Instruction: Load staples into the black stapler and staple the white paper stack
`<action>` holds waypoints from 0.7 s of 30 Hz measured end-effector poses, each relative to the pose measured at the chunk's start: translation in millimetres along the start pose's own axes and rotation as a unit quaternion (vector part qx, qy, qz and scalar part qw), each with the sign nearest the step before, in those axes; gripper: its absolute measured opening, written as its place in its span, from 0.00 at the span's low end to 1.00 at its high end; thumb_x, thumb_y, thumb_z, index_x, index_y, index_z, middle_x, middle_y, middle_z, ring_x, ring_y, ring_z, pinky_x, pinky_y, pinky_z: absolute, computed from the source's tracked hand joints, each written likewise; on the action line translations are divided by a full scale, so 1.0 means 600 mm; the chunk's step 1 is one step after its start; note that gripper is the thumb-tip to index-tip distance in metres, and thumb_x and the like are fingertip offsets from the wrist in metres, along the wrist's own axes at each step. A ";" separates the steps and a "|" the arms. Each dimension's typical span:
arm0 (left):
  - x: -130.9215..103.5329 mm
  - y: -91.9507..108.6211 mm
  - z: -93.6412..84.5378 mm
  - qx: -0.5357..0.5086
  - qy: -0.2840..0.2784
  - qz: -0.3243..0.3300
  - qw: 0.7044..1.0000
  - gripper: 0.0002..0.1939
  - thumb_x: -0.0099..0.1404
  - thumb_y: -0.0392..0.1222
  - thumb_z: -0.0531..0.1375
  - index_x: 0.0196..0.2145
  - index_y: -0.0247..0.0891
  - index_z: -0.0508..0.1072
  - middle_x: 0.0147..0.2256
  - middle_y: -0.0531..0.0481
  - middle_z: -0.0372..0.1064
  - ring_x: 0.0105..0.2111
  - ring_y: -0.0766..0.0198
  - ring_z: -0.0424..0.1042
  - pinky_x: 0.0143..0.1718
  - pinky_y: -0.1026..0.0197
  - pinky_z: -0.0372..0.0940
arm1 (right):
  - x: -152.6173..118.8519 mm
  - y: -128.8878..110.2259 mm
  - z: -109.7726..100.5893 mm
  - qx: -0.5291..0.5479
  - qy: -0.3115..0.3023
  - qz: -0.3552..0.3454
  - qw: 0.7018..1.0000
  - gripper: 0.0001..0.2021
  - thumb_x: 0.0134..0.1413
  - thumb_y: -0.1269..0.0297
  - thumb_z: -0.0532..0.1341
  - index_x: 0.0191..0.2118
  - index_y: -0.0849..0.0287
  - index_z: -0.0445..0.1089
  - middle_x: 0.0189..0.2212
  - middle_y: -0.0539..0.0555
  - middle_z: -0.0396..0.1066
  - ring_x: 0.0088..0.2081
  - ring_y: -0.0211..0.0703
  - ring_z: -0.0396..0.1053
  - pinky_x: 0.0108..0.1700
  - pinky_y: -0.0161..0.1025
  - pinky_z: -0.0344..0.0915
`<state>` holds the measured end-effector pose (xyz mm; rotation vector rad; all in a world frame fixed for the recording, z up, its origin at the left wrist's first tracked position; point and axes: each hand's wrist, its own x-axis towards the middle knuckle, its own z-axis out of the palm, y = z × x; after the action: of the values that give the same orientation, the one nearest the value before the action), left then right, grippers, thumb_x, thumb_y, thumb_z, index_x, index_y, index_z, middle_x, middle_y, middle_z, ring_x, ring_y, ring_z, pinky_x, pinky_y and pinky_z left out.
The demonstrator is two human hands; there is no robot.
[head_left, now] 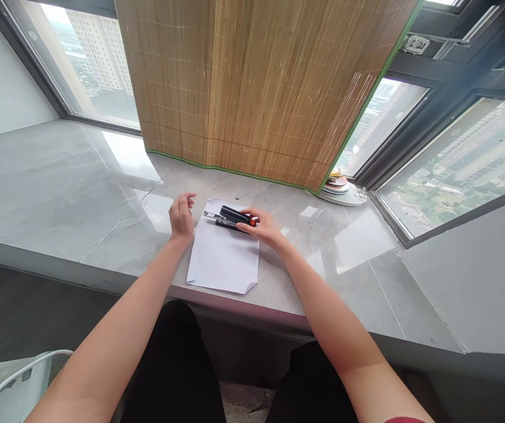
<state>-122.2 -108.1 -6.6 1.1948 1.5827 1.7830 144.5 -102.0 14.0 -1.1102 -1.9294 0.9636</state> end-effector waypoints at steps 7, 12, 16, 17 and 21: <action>0.011 0.019 -0.006 -0.293 -0.069 -0.104 0.948 0.22 0.78 0.56 0.47 0.50 0.40 0.74 0.59 0.35 0.74 0.61 0.54 0.74 0.61 0.50 0.71 | -0.010 -0.003 0.035 -0.111 0.049 -0.082 0.989 0.13 0.58 0.59 0.69 0.48 0.50 0.83 0.38 0.54 0.79 0.40 0.51 0.72 0.47 0.46 0.70; 0.010 0.034 -0.019 -0.352 -0.135 -0.207 0.903 0.27 0.80 0.56 0.44 0.52 0.35 0.75 0.57 0.29 0.74 0.64 0.47 0.73 0.64 0.42 0.71 | -0.020 -0.032 0.033 -0.206 0.060 -0.178 0.960 0.16 0.72 0.59 0.59 0.58 0.48 0.80 0.56 0.56 0.79 0.53 0.59 0.70 0.61 0.57 0.65; 0.003 0.044 -0.010 -0.347 -0.235 -0.290 0.860 0.32 0.81 0.56 0.42 0.51 0.29 0.76 0.53 0.24 0.76 0.62 0.40 0.74 0.61 0.35 0.72 | -0.018 -0.042 0.033 -0.250 0.003 -0.233 0.940 0.19 0.77 0.60 0.52 0.62 0.43 0.77 0.61 0.53 0.77 0.58 0.58 0.69 0.67 0.60 0.60; 0.003 0.044 -0.008 -0.345 -0.241 -0.297 0.857 0.33 0.81 0.56 0.41 0.51 0.28 0.77 0.53 0.24 0.77 0.61 0.39 0.75 0.60 0.34 0.73 | -0.017 -0.041 0.034 -0.255 -0.007 -0.244 0.936 0.20 0.78 0.60 0.51 0.62 0.42 0.77 0.61 0.53 0.76 0.58 0.57 0.68 0.67 0.60 0.60; 0.007 0.038 -0.005 -0.343 -0.227 -0.300 0.861 0.32 0.82 0.55 0.41 0.51 0.29 0.77 0.51 0.26 0.78 0.59 0.41 0.77 0.60 0.36 0.74 | -0.016 -0.035 0.033 -0.270 -0.018 -0.263 0.926 0.20 0.79 0.60 0.50 0.64 0.42 0.75 0.62 0.52 0.76 0.59 0.56 0.68 0.67 0.59 0.60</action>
<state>-122.2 -111.6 16.7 0.6042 0.7889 1.3207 123.7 -123.1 20.6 -0.7698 -2.4237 0.1566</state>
